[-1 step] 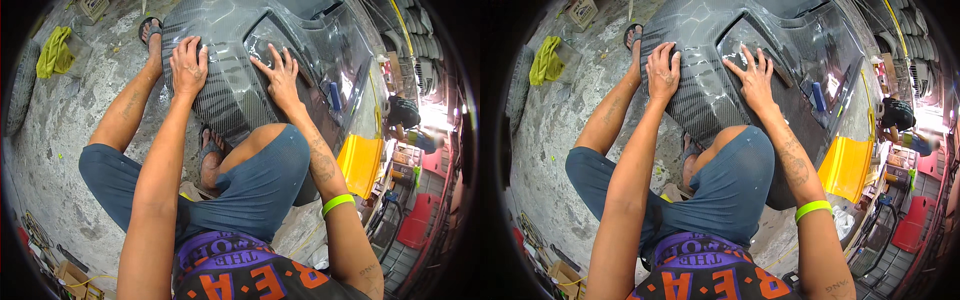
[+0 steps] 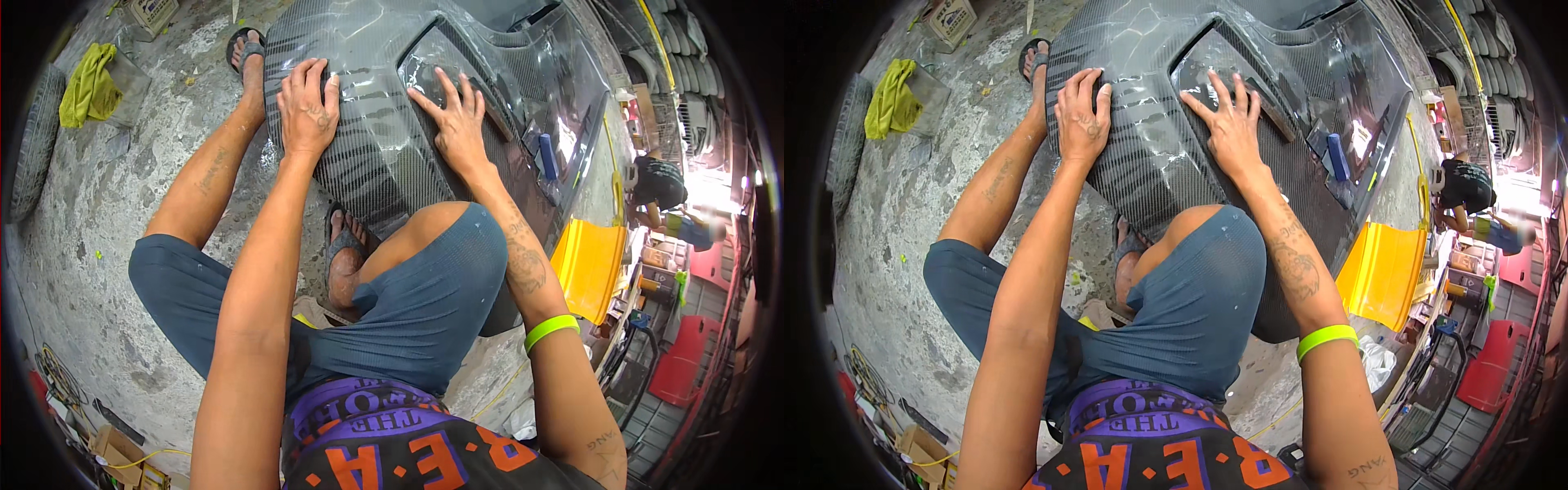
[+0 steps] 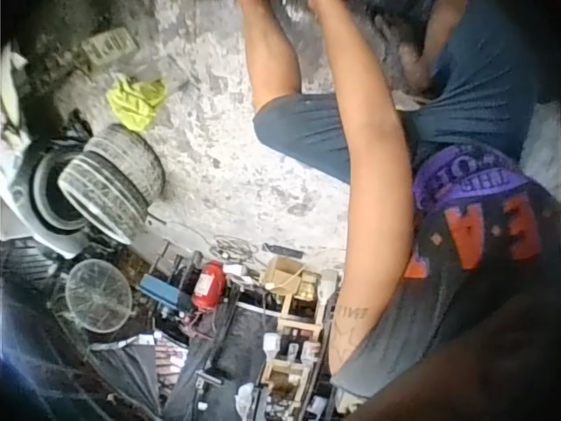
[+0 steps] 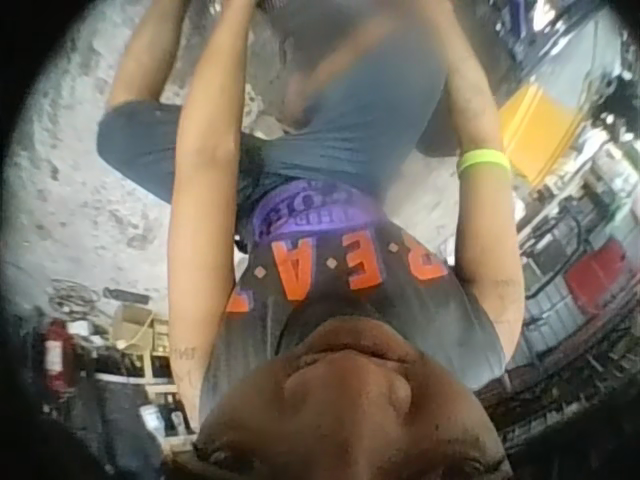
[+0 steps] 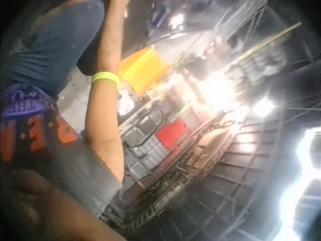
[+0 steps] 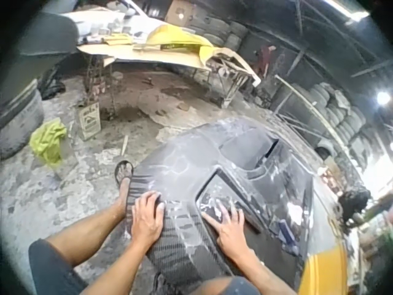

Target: Manually sanding a carbon fiber car hood with a small sanding block.

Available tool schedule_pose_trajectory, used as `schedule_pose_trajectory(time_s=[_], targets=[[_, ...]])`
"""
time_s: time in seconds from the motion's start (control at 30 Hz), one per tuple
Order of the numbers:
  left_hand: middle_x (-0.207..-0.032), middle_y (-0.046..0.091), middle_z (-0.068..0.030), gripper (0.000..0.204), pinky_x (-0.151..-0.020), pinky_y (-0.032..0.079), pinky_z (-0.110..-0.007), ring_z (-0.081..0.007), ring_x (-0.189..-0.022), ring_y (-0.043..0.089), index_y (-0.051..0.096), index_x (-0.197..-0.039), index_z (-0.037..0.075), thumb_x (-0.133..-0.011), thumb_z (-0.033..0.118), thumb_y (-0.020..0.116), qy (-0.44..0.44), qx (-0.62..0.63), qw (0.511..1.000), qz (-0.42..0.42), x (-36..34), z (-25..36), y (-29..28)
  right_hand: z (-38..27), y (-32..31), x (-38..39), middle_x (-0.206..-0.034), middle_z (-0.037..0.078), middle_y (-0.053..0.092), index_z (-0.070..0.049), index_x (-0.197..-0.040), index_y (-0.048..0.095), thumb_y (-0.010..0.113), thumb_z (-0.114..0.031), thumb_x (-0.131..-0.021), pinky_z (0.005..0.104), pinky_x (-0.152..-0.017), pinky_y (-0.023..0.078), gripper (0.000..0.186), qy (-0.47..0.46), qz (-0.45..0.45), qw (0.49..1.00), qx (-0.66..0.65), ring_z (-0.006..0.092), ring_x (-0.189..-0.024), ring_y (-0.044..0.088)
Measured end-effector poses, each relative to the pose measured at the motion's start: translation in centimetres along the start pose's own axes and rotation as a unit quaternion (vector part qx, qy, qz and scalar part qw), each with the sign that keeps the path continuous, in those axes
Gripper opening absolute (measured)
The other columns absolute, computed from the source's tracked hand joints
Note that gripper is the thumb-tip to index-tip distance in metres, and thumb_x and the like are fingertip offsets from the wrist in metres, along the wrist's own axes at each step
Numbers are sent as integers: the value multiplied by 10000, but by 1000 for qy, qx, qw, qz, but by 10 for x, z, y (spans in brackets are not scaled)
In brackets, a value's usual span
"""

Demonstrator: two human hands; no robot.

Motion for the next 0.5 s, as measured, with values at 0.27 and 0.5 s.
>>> schedule_pose_trajectory(time_s=[0.27, 0.5], targets=[[-1403, 578, -105, 404, -1088, 409, -505, -347, -1279, 535, 607, -1372, 85, -1022, 287, 610, -1, -9, 1000, -5, -2, 3, 1, 2, 12, -36, -1654, 54, 438, -131, -1535, 528, 473, 91, -840, 612, -1266, 248, 731, -81, -20, 985, -152, 391, -1560, 309], [-1454, 554, -107, 411, -1116, 390, -493, -343, -1337, 504, 589, -1408, 81, -1047, 278, 590, -9, -4, 1000, -17, 6, 1, -3, -2, -2, 14, -1651, 24, 448, -158, -1575, 489, 582, 59, -814, 635, -1287, 132, 797, -91, -96, 983, -125, 366, -1605, 212]])
Point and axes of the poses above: each hand's wrist, its own x-axis away from the middle knuckle, its own y-axis out of the palm, z = x × y, the point moved 5 cm from there along -x, towards the middle knuckle
